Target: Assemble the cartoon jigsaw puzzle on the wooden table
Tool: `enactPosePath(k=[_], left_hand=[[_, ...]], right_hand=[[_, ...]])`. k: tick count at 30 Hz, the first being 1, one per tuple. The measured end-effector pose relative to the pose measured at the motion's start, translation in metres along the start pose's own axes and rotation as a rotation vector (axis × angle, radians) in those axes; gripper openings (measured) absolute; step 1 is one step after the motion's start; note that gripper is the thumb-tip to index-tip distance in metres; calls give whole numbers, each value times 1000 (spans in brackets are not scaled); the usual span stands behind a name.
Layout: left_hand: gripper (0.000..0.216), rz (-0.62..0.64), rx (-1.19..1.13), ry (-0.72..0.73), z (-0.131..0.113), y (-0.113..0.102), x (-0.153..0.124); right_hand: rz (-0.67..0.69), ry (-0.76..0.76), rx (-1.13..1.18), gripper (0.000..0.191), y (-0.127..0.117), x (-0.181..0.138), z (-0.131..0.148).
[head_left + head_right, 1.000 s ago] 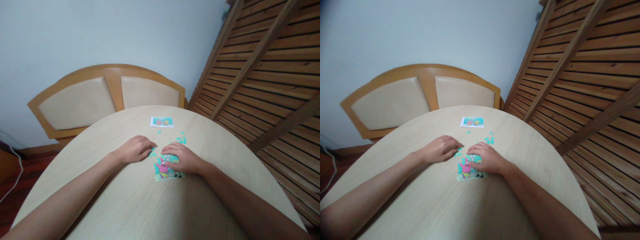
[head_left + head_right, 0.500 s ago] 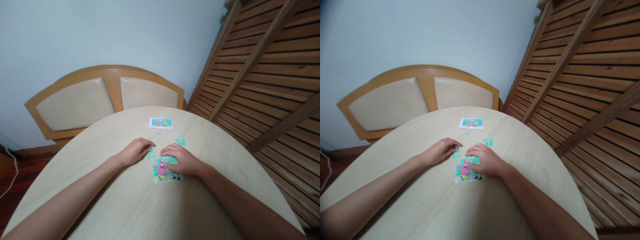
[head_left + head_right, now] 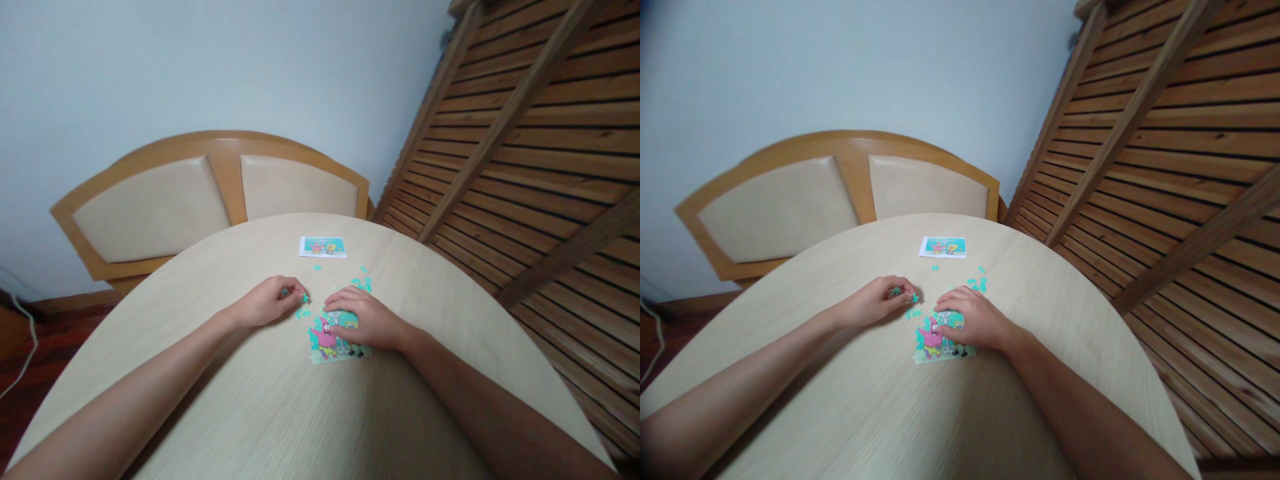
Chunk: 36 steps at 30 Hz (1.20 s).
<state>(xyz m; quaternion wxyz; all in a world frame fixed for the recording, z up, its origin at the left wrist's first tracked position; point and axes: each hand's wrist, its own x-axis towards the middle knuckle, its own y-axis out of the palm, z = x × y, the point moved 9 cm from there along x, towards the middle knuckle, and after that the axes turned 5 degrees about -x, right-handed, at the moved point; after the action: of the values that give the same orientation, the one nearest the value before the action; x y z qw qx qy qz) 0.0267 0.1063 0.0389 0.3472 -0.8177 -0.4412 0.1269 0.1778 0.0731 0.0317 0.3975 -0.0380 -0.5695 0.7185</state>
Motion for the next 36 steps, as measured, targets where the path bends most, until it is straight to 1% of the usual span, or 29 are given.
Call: enactPosePath(k=[4,11,17,25,29,36], left_hand=[[28,62,-74,-36,-3,7,-3],[26,166,-143,-4,-7,19,-4],[16,274,-114,59,-15,28,-10],[12,414,-85,98,-24,40,-16],[11,452,-59,90,-22,44,-18],[8,460,24,112,-27,45,-19]], right_hand=[[-8,0,5,28,0,0,-2],[-10,-3,20,29,0,-1,-2],[-18,-23,24,28,0,-1,-2],[1,-12,25,32,3,-1,-6],[-4,-15,31,32,2,-1,-5],[-6,-14,38,31,2,-1,-7]])
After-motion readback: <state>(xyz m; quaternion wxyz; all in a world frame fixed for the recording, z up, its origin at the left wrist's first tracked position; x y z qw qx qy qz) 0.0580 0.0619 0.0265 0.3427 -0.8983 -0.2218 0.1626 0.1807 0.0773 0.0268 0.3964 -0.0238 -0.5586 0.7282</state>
